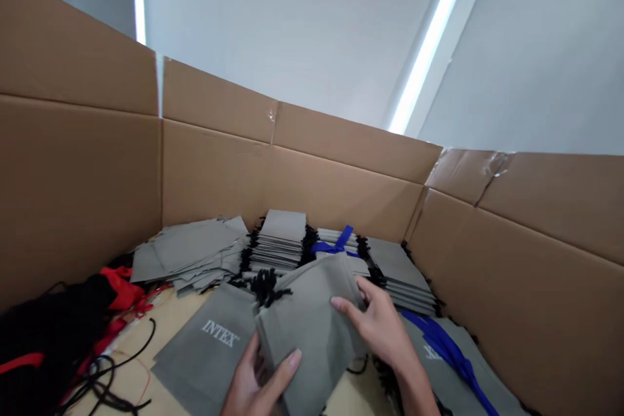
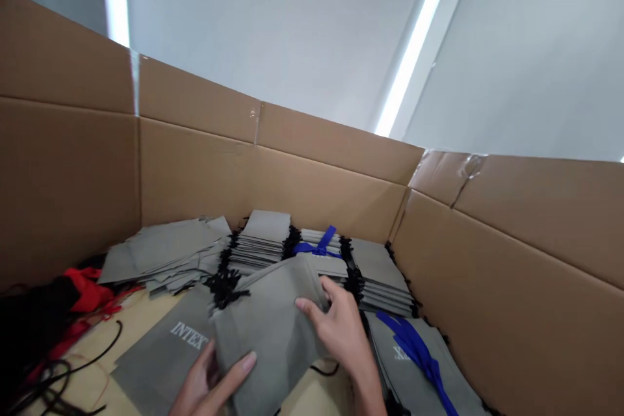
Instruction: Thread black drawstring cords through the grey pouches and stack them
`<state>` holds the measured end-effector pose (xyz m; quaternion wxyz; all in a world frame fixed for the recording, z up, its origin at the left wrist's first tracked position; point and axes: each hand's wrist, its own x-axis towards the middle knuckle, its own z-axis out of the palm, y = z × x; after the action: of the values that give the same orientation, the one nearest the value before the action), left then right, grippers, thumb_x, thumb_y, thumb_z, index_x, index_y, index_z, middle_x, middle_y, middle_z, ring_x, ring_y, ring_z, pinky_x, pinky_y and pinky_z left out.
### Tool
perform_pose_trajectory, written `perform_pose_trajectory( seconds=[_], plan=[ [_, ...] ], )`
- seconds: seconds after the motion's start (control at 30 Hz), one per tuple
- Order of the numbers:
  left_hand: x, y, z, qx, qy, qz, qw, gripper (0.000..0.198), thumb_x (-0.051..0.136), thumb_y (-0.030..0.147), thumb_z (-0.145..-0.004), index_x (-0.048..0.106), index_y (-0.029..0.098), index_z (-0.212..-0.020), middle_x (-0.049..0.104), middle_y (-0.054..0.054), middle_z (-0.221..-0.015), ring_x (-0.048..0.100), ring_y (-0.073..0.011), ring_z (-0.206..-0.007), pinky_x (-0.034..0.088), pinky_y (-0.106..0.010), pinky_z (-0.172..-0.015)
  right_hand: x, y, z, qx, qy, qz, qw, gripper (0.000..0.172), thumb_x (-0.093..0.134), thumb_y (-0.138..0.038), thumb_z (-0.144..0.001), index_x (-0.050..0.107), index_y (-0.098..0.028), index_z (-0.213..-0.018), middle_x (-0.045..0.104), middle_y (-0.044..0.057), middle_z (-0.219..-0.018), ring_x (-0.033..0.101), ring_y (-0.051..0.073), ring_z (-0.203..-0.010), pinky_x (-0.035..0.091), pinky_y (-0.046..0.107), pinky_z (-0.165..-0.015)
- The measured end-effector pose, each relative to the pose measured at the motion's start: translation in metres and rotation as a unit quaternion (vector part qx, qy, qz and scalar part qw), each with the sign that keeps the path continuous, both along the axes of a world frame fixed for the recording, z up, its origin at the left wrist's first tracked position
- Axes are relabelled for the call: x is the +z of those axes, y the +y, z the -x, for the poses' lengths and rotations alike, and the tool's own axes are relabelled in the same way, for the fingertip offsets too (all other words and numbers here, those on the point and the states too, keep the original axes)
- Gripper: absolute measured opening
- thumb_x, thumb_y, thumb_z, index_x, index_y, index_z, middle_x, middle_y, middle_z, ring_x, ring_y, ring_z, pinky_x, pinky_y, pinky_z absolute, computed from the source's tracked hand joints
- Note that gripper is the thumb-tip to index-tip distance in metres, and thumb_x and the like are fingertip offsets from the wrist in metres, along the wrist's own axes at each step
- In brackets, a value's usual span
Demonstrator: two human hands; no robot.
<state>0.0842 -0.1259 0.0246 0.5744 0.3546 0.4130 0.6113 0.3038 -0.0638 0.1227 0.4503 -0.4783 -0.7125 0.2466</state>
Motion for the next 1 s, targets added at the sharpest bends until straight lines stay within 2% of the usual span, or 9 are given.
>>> perform_pose_trajectory(
  seconds=[0.17, 0.33, 0.5, 0.6, 0.67, 0.73, 0.83, 0.9, 1.0],
  plan=[
    [0.034, 0.043, -0.011, 0.010, -0.068, -0.058, 0.996, 0.083, 0.100, 0.059, -0.063, 0.075, 0.021, -0.132, 0.079, -0.020, -0.141, 0.074, -0.0413, -0.134, 0.061, -0.046, -0.112, 0.079, 0.060, 0.023, 0.067, -0.080, 0.008, 0.994, 0.033, 0.091, -0.046, -0.076, 0.089, -0.019, -0.095, 0.087, 0.009, -0.098, 0.078, 0.032, -0.086, 0.060, 0.033, -0.068],
    [0.061, 0.081, -0.019, 0.038, -0.118, -0.133, 0.983, 0.078, 0.096, 0.052, -0.074, 0.069, 0.021, -0.140, 0.074, -0.019, -0.148, 0.070, -0.0374, -0.138, 0.055, -0.045, -0.117, 0.145, 0.095, 0.047, 0.115, -0.078, 0.096, 0.986, 0.048, 0.102, -0.049, -0.062, 0.089, -0.016, -0.095, 0.087, 0.014, -0.095, 0.081, 0.032, -0.076, 0.062, 0.036, -0.061],
    [0.099, 0.108, -0.022, 0.060, -0.173, -0.187, 0.965, 0.071, 0.094, 0.050, -0.078, 0.068, 0.021, -0.138, 0.076, -0.019, -0.146, 0.072, -0.0358, -0.134, 0.055, -0.044, -0.115, 0.189, 0.116, 0.059, 0.078, -0.064, 0.087, 0.991, 0.056, 0.108, -0.049, -0.051, 0.089, -0.015, -0.092, 0.085, 0.018, -0.089, 0.078, 0.029, -0.065, 0.058, 0.034, -0.053],
    [0.108, 0.118, -0.018, 0.068, -0.179, -0.201, 0.961, 0.060, 0.088, 0.048, -0.086, 0.067, 0.022, -0.135, 0.074, -0.017, -0.150, 0.070, -0.0337, -0.138, 0.053, -0.042, -0.118, 0.201, 0.125, 0.065, 0.068, -0.092, 0.061, 0.992, 0.056, 0.107, -0.053, -0.054, 0.089, -0.016, -0.091, 0.085, 0.018, -0.089, 0.077, 0.028, -0.065, 0.057, 0.032, -0.051],
    [0.101, 0.124, -0.006, 0.073, -0.148, -0.200, 0.966, 0.057, 0.083, 0.048, -0.091, 0.065, 0.022, -0.138, 0.072, -0.016, -0.153, 0.066, -0.0324, -0.143, 0.050, -0.042, -0.121, 0.193, 0.126, 0.068, 0.072, -0.094, 0.058, 0.991, 0.057, 0.106, -0.056, -0.057, 0.089, -0.017, -0.095, 0.086, 0.017, -0.092, 0.078, 0.027, -0.067, 0.058, 0.032, -0.051],
    [0.087, 0.132, 0.016, 0.071, -0.095, -0.190, 0.975, 0.060, 0.080, 0.050, -0.094, 0.063, 0.021, -0.143, 0.071, -0.015, -0.154, 0.064, -0.0330, -0.145, 0.048, -0.044, -0.124, 0.168, 0.121, 0.071, 0.071, -0.058, 0.060, 0.994, 0.061, 0.104, -0.059, -0.059, 0.088, -0.017, -0.100, 0.086, 0.016, -0.093, 0.078, 0.028, -0.068, 0.060, 0.033, -0.053],
    [0.060, 0.153, 0.063, 0.039, 0.015, -0.170, 0.984, 0.069, 0.072, 0.060, -0.096, 0.059, 0.021, -0.152, 0.066, -0.016, -0.161, 0.061, -0.0345, -0.149, 0.050, -0.044, -0.123, 0.100, 0.111, 0.082, 0.041, 0.054, 0.052, 0.996, 0.063, 0.102, -0.065, -0.060, 0.084, -0.017, -0.098, 0.087, 0.015, -0.093, 0.081, 0.031, -0.072, 0.065, 0.036, -0.059],
    [0.048, 0.172, 0.097, 0.008, 0.203, -0.159, 0.966, 0.073, 0.054, 0.066, -0.101, 0.056, 0.018, -0.156, 0.064, -0.017, -0.164, 0.064, -0.0336, -0.148, 0.054, -0.043, -0.118, 0.045, 0.104, 0.097, 0.015, 0.140, 0.044, 0.989, 0.066, 0.101, -0.065, -0.061, 0.082, -0.017, -0.102, 0.088, 0.016, -0.104, 0.083, 0.033, -0.086, 0.068, 0.039, -0.070],
    [0.050, 0.204, 0.141, -0.028, 0.319, -0.149, 0.936, 0.080, 0.061, 0.069, -0.092, 0.062, 0.013, -0.148, 0.070, -0.020, -0.156, 0.067, -0.0384, -0.142, 0.056, -0.047, -0.116, -0.028, 0.098, 0.131, -0.010, 0.298, 0.069, 0.952, 0.076, 0.101, -0.068, -0.057, 0.079, -0.017, -0.108, 0.088, 0.017, -0.112, 0.084, 0.036, -0.099, 0.069, 0.045, -0.084]
  ],
)
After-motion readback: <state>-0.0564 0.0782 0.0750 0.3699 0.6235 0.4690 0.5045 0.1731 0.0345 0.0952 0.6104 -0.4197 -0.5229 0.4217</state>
